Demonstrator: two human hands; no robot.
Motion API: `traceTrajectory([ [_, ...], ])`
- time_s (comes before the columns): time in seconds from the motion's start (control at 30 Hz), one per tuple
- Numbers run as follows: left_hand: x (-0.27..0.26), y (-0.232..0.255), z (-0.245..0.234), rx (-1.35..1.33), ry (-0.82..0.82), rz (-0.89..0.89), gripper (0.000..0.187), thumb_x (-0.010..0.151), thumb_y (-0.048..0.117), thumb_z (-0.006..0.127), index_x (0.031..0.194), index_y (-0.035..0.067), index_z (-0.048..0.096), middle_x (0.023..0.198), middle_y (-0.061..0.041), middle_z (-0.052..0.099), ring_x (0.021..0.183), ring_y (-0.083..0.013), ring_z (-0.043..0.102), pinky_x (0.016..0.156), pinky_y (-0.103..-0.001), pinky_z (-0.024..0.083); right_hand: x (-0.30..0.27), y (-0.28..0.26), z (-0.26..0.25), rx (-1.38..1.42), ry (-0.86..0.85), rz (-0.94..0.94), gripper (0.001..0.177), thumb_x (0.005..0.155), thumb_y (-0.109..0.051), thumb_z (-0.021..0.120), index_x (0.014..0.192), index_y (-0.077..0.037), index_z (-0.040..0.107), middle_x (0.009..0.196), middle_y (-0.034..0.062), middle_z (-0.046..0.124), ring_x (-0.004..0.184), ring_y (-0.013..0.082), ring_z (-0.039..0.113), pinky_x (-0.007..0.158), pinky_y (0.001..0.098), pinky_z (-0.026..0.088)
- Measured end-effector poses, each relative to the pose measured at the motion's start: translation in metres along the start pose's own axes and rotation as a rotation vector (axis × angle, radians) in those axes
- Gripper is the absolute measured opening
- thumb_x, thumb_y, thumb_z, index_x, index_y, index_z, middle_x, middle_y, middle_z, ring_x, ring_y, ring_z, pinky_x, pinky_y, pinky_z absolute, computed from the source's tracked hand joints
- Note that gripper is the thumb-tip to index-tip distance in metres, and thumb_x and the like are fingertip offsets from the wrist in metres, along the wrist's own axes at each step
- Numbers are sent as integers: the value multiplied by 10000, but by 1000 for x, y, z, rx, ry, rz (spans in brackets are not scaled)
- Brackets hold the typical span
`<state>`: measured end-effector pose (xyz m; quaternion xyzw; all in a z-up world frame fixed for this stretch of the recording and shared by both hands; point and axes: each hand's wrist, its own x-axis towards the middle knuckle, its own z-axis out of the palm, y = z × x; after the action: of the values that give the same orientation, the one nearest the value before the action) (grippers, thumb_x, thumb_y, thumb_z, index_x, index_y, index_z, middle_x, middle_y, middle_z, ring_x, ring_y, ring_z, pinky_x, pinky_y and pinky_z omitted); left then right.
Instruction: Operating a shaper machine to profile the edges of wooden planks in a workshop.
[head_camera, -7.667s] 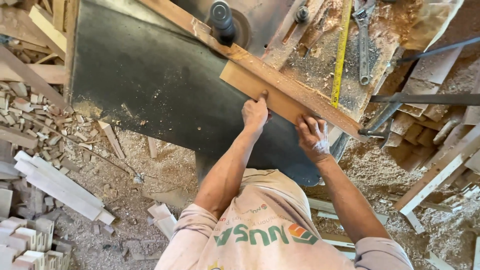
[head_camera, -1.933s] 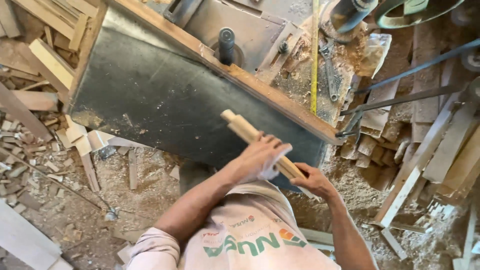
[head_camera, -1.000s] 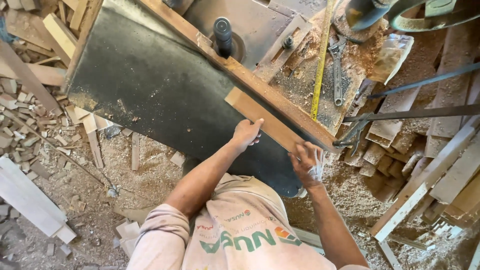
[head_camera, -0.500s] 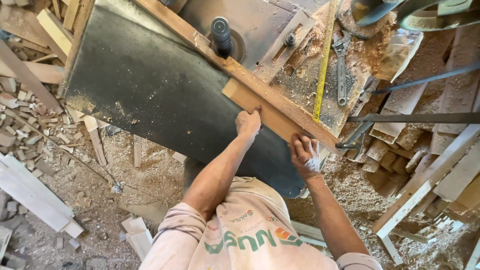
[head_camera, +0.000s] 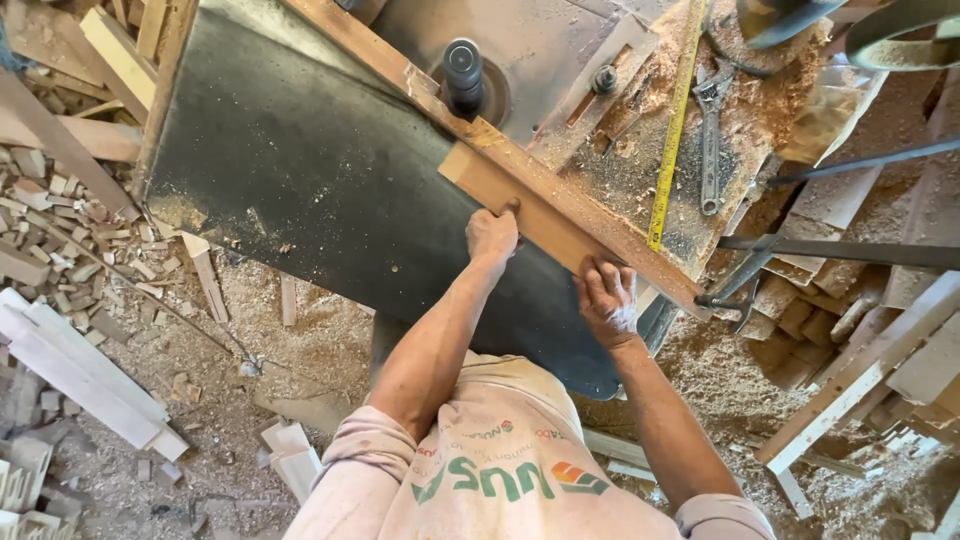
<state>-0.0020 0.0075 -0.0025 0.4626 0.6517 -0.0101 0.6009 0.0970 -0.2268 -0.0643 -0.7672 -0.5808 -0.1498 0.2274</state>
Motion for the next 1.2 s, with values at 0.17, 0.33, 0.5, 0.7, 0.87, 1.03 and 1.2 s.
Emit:
traceTrajectory([
  [0.17, 10, -1, -6, 15, 11, 50, 531, 976, 415, 595, 834, -89, 680, 658, -188, 700, 581, -225, 744, 495, -310, 639, 7, -3, 10, 2, 10, -4, 278, 986, -299, 705, 1138, -69, 742, 1092, 98, 641, 941, 249, 639, 837, 364, 513],
  [0.33, 15, 4, -13, 32, 39, 39, 529, 970, 423, 609, 843, -86, 682, 647, -177, 696, 570, -211, 740, 501, -310, 632, 20, -10, 12, 2, 18, -24, 279, 995, -282, 680, 1140, -53, 748, 1076, 105, 643, 935, 256, 656, 837, 366, 526],
  [0.5, 17, 10, -22, 28, 45, 34, 515, 957, 415, 628, 845, -85, 677, 664, -192, 700, 589, -214, 747, 501, -308, 630, 29, -17, 20, 2, 36, -7, 278, 982, -284, 702, 1148, -66, 748, 1094, 105, 638, 973, 271, 640, 837, 376, 541],
  [0.7, 31, 16, -31, 71, 67, 79, 526, 959, 388, 595, 690, -48, 713, 560, -168, 681, 507, -249, 720, 414, -336, 616, 43, -25, 25, -5, 41, -23, 259, 971, -261, 696, 1140, -71, 748, 1063, 97, 636, 940, 284, 636, 826, 375, 554],
  [0.87, 44, 15, -38, 37, 70, 80, 547, 978, 394, 596, 632, -19, 691, 524, -162, 656, 462, -215, 697, 410, -304, 602, 49, -32, 40, 10, 63, -11, 260, 977, -266, 688, 1135, -68, 747, 1055, 106, 640, 940, 299, 643, 826, 382, 558],
  [1.03, 45, 28, -50, 31, 85, 112, 538, 985, 352, 577, 639, -43, 693, 521, -185, 652, 451, -223, 691, 418, -309, 611, 63, -41, 45, 19, 66, -8, 251, 949, -222, 718, 1137, -57, 737, 1054, 114, 632, 948, 316, 641, 834, 390, 569],
  [1.2, 57, 34, -64, 44, 81, 98, 537, 972, 375, 593, 638, -30, 706, 551, -182, 683, 457, -233, 702, 394, -310, 625, 75, -49, 55, 38, 75, -8, 234, 979, -225, 682, 1121, -49, 739, 1040, 123, 643, 939, 320, 642, 824, 392, 578],
])
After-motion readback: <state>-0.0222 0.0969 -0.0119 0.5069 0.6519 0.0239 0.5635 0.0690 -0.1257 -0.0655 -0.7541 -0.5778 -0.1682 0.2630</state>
